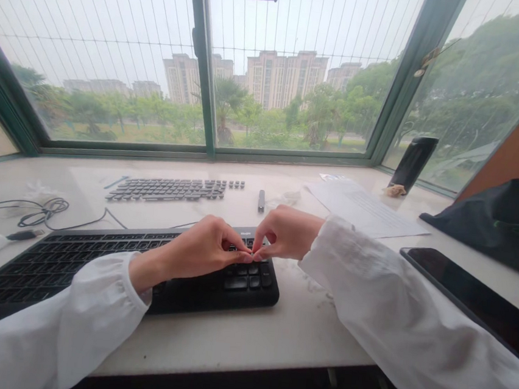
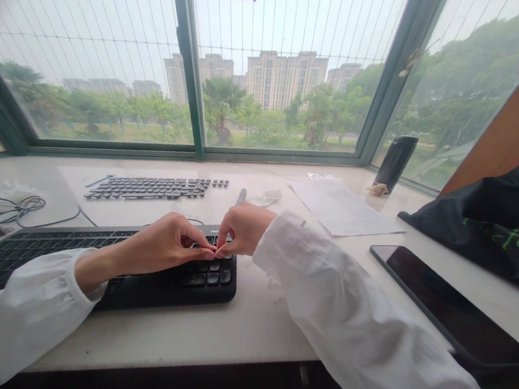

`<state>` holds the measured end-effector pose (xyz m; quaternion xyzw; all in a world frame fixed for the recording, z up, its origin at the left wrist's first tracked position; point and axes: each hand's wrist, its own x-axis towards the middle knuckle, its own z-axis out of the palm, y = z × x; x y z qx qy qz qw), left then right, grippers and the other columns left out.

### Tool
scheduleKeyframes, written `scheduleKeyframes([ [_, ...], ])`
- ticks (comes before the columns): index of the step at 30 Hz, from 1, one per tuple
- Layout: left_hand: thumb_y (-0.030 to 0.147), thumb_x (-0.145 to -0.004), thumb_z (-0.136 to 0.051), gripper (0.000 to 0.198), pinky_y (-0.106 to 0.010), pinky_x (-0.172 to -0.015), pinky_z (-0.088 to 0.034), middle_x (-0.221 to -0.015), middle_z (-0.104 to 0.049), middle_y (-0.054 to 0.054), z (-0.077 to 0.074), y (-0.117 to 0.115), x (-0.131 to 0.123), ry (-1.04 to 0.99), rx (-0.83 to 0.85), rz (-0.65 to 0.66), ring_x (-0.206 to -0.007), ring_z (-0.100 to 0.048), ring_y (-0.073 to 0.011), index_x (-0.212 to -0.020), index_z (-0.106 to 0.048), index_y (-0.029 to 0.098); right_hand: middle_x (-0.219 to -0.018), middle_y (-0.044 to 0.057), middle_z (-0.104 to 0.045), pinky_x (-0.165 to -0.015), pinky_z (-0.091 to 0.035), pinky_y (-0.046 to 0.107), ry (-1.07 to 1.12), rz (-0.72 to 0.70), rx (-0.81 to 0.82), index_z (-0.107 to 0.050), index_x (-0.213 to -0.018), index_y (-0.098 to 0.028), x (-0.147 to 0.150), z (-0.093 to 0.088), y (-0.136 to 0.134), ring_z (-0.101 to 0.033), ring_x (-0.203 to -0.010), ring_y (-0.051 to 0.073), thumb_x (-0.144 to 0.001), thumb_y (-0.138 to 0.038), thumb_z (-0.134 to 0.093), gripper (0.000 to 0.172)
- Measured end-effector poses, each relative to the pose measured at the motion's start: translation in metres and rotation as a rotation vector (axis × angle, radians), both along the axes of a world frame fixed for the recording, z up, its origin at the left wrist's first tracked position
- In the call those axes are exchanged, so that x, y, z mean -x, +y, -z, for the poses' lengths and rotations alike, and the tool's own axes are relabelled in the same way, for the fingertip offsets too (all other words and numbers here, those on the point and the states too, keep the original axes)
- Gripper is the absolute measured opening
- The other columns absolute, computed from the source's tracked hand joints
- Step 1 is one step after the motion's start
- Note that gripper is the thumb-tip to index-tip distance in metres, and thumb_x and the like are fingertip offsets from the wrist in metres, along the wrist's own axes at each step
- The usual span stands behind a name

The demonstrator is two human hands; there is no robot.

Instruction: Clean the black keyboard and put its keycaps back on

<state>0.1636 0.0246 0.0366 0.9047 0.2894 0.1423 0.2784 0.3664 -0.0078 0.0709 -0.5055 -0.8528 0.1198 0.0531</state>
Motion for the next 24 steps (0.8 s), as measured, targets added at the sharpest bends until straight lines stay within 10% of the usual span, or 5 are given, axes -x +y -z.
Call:
scheduleKeyframes([
  [24, 0.055, -0.075, -0.066, 0.043, -0.022, -0.045, -0.014, -0.047, -0.041, 0.003, -0.0043, 0.0036, -0.0053, 0.064, 0.114, -0.086, -0.051, -0.022, -0.0072, -0.078, -0.078, 0.014, -0.066, -0.002, -0.063, -0.056, -0.034, 0.021, 0.005, -0.030, -0.008, -0.080, -0.086, -0.024, 0.0012, 0.0006, 0.0019, -0.051, -0.060, 0.009, -0.069, -0.033, -0.075, 0.020],
])
